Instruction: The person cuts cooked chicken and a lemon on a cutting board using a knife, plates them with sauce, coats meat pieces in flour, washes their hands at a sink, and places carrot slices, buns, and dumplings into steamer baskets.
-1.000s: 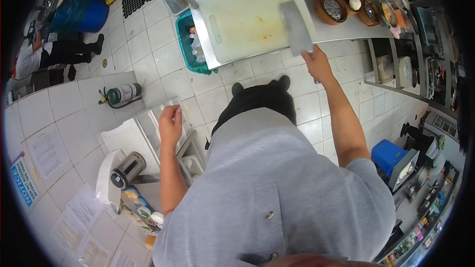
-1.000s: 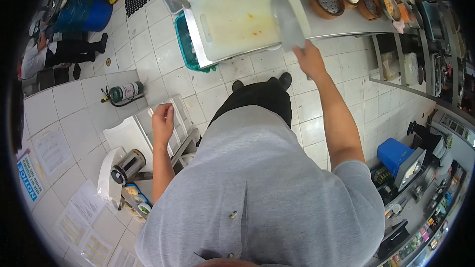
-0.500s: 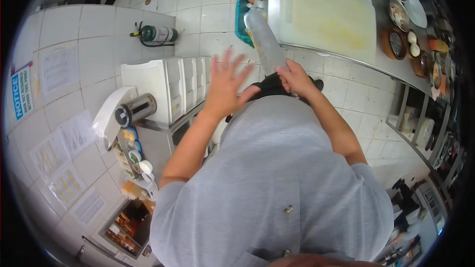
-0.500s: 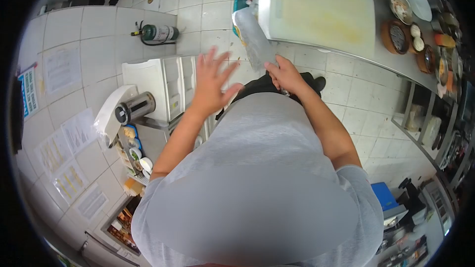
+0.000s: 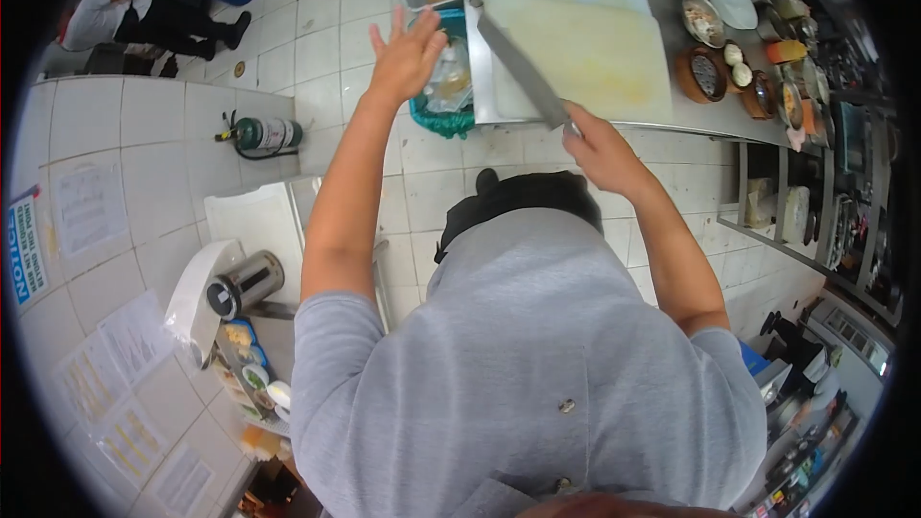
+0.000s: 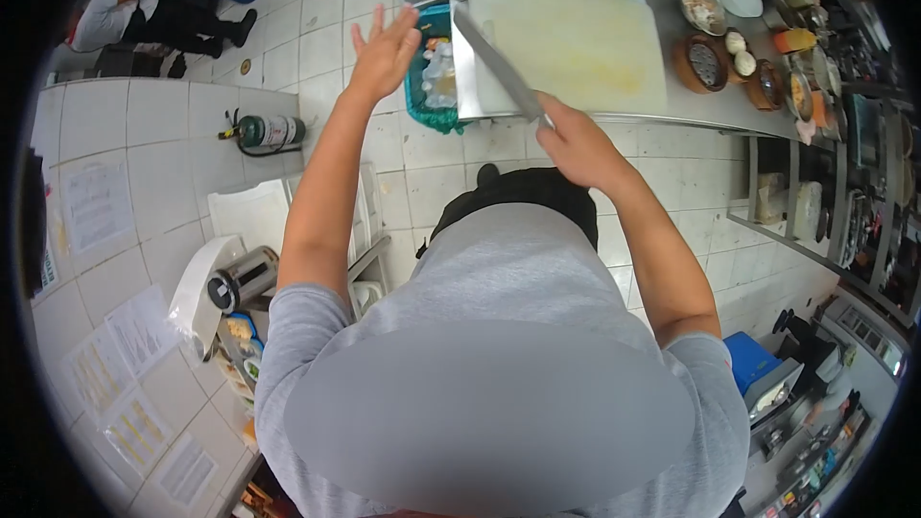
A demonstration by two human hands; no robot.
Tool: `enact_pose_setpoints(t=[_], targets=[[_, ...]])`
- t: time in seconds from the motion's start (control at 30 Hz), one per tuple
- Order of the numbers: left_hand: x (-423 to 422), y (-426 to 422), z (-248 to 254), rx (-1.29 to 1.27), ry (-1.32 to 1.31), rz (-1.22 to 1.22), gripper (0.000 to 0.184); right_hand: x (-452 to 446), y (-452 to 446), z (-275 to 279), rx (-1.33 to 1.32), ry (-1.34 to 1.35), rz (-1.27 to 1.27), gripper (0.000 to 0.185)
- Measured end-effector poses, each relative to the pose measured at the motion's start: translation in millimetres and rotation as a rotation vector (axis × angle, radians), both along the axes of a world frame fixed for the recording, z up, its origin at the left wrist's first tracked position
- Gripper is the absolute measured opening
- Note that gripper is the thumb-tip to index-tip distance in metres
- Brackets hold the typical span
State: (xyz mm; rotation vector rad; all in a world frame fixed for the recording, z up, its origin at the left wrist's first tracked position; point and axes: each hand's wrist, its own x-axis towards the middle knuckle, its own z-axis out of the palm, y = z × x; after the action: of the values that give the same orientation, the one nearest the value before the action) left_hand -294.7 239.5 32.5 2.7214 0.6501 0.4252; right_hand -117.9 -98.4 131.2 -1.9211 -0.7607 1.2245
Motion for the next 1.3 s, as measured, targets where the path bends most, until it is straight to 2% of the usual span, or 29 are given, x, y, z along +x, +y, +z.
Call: enact_pose_setpoints(t=[0.07,0.1,0.17,0.23,0.33,0.4,0.47,0.6,0.63,0.67,0.7,0.73,0.77,0.8,0.87,0.93,0.97,1.0,1.03,1.07,1.1,1.13,1.17,1.2,1.27,1.3], targets=[[20.0,-4.3,21.9,-0.069,-0.076,0.058,0.065,8.7,-9.2,7.7,0.320,-0.799,0.357,0.054],[21.3,-22.0,38.3,-0.097,-0.133,0.004,0.064,10.4,-9.9,14.6,0.309,-0.808,0.334,0.054],[21.2,-64.6,62.5,-0.134,-0.169,-0.131,0.061,8.3,-0.4,31.4,0.112,-0.973,0.524,0.058],[25.0,-108.1,68.0,-0.113,-0.113,-0.299,0.061,-0.7,9.6,35.7,0.051,-0.990,0.541,0.058],[29.6,-134.6,70.0,-0.130,-0.043,-0.379,0.061,-6.4,17.8,45.7,0.007,-1.035,0.554,0.059],[29.9,-119.9,67.3,-0.088,-0.041,-0.321,0.061,-8.7,13.9,51.2,0.014,-1.071,0.520,0.061],[26.8,-79.8,57.2,0.069,-0.027,-0.155,0.062,-1.1,0.8,58.1,-0.003,-1.073,0.477,0.062],[29.2,1.3,66.2,0.177,0.022,0.031,0.052,29.2,-34.8,46.0,-0.007,-1.074,0.337,0.060],[32.5,25.1,61.7,0.354,-0.070,0.094,0.047,38.8,-38.1,35.7,-0.041,-1.092,0.306,0.060],[36.8,38.2,79.2,0.394,-0.223,0.136,0.041,48.4,-40.7,20.8,-0.041,-1.059,0.279,0.063],[44.9,36.9,111.0,0.308,-0.376,0.165,0.031,60.2,-47.9,4.5,-0.046,-1.029,0.244,0.065],[50.2,26.3,146.2,0.319,-0.496,0.186,0.032,72.8,-51.9,-17.5,-0.076,-1.031,0.232,0.064],[53.9,32.2,156.3,0.429,-0.636,0.194,0.029,83.2,-51.2,-39.2,-0.098,-1.031,0.227,0.064],[56.2,34.7,155.5,0.360,-0.682,0.319,0.031,89.7,-50.4,-53.8,-0.133,-1.020,0.244,0.062],[54.7,39.7,130.6,-0.115,-0.693,0.600,0.041,104.3,-50.0,-77.3,-0.173,-1.018,0.251,0.061],[57.1,67.7,38.4,-0.302,-0.764,0.613,0.025,118.6,-57.5,-92.1,-0.095,-1.047,0.292,0.058],[44.2,93.6,-32.6,-0.306,-0.442,0.514,0.052,126.9,-67.1,-87.5,-0.102,-1.055,0.279,0.058],[21.4,106.9,-151.5,-0.258,-0.239,0.407,0.108,134.4,-77.8,-79.2,-0.067,-1.051,0.289,0.053],[-4.7,80.7,-169.6,-0.627,0.145,0.324,0.136,147.9,-88.6,-70.0,-0.027,-1.045,0.289,0.049],[-22.3,40.4,-176.5,-0.768,0.167,0.401,0.129,173.1,-107.6,-57.1,-0.030,-1.048,0.264,0.049],[-32.7,-14.0,-153.2,-0.821,0.110,0.488,0.115,203.3,-138.9,-41.7,-0.050,-0.942,0.166,0.041],[-45.3,-49.9,-154.6,-0.891,0.119,0.573,0.094,234.3,-176.7,-36.7,-0.070,-0.830,0.067,0.035],[-67.9,-86.5,-172.2,-0.859,0.135,0.690,0.074,285.2,-221.4,-52.8,-0.174,-0.891,0.006,0.032],[-99.6,-110.8,-201.9,-1.024,0.155,0.692,0.067,334.4,-269.1,-39.8,-0.238,-0.876,-0.111,0.036],[-114.5,-200.0,-181.1,-1.234,0.628,0.732,0.063,457.5,-360.6,-46.0,-0.708,-0.872,-0.205,0.036],[-95.1,-245.6,-169.7,-1.280,0.815,0.756,0.062,516.5,-413.6,-57.9,-0.741,-0.972,-0.285,0.035]])
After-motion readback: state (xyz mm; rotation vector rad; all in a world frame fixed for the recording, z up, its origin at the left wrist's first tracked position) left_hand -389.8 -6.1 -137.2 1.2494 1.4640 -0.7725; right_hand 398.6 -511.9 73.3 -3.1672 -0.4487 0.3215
